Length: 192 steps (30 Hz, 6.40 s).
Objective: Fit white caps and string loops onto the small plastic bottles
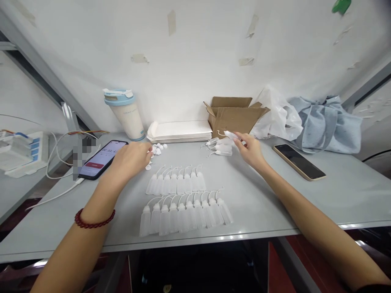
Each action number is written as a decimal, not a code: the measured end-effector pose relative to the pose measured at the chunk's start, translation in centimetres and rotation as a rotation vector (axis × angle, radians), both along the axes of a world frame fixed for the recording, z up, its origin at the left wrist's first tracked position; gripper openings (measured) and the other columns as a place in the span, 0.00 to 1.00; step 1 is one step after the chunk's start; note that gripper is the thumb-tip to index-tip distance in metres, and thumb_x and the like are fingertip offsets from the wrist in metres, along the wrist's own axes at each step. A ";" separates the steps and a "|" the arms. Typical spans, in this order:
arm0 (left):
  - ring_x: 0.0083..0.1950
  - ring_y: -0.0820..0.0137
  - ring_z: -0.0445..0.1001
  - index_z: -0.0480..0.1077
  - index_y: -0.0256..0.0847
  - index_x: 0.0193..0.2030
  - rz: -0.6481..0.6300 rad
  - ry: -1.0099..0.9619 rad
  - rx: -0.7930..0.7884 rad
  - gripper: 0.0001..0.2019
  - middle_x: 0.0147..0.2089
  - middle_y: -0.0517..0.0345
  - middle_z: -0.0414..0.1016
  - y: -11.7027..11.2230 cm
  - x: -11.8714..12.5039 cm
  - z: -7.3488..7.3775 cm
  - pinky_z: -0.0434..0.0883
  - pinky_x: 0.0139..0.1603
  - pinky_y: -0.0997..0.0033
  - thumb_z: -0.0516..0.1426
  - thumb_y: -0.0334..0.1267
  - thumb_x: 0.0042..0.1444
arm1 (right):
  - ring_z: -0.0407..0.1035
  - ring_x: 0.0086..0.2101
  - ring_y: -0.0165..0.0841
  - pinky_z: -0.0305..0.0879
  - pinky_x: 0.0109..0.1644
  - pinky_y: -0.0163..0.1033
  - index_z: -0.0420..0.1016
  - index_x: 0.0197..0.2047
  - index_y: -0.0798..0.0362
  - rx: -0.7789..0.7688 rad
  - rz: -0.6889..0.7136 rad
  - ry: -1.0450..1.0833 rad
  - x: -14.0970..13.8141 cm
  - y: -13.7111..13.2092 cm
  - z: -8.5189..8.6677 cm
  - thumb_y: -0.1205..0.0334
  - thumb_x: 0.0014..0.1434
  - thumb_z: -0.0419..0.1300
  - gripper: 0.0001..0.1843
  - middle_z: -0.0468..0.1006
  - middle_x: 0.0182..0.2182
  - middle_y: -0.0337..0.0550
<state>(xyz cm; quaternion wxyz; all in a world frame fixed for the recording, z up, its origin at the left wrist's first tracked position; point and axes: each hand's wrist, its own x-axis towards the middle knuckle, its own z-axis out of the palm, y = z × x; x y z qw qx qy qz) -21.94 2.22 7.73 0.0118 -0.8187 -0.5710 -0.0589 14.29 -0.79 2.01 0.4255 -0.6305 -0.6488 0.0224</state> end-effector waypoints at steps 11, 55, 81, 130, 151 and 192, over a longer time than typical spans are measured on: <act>0.39 0.56 0.75 0.75 0.41 0.35 0.043 0.178 -0.207 0.10 0.37 0.47 0.78 0.5 -0.4 -0.6 0.61 0.29 0.69 0.53 0.39 0.51 | 0.67 0.38 0.39 0.63 0.41 0.43 0.72 0.46 0.54 0.055 0.233 -0.182 -3.9 -3.1 1.6 0.59 0.62 0.53 0.13 0.75 0.34 0.48; 0.30 0.70 0.75 0.69 0.38 0.38 -0.325 -0.842 -0.521 0.09 0.30 0.58 0.73 -4.5 6.1 -1.3 0.73 0.32 0.71 0.56 0.40 0.55 | 0.69 0.33 0.28 0.66 0.38 0.34 0.71 0.37 0.53 -0.420 0.899 0.251 -8.7 -7.3 2.7 0.59 0.64 0.54 0.08 0.75 0.33 0.39; 0.34 0.70 0.76 0.72 0.37 0.43 -0.476 -1.032 -0.671 0.09 0.34 0.56 0.74 -5.7 6.5 -0.6 0.75 0.37 0.69 0.57 0.35 0.56 | 0.63 0.28 0.26 0.60 0.33 0.34 0.68 0.36 0.55 -0.535 1.014 0.499 -8.5 -7.1 2.9 0.60 0.63 0.56 0.08 0.72 0.29 0.39; 0.44 0.67 0.75 0.76 0.37 0.37 -0.516 -1.110 -0.477 0.07 0.42 0.52 0.76 -6.0 6.9 -1.3 0.74 0.46 0.68 0.60 0.37 0.54 | 0.46 0.15 0.20 0.40 0.19 0.28 0.49 0.33 0.48 -0.844 0.791 1.091 -9.0 -6.9 2.8 0.51 0.61 0.57 0.18 0.65 0.19 0.27; 0.39 0.68 0.76 0.76 0.36 0.32 -0.312 -1.189 -0.503 0.07 0.40 0.53 0.79 -5.6 7.2 -1.7 0.75 0.41 0.69 0.65 0.38 0.48 | 0.63 0.22 0.26 0.60 0.26 0.34 0.69 0.40 0.56 -0.240 0.540 0.229 -9.2 -7.1 1.7 0.56 0.63 0.53 0.11 0.71 0.23 0.38; 0.22 0.74 0.71 0.67 0.37 0.22 -0.359 -0.988 -0.618 0.20 0.19 0.61 0.69 -6.1 7.1 -1.3 0.72 0.31 0.72 0.52 0.48 0.60 | 0.64 0.24 0.28 0.62 0.30 0.35 0.70 0.44 0.57 -0.126 0.522 0.120 -9.0 -7.4 2.3 0.57 0.63 0.54 0.13 0.70 0.25 0.40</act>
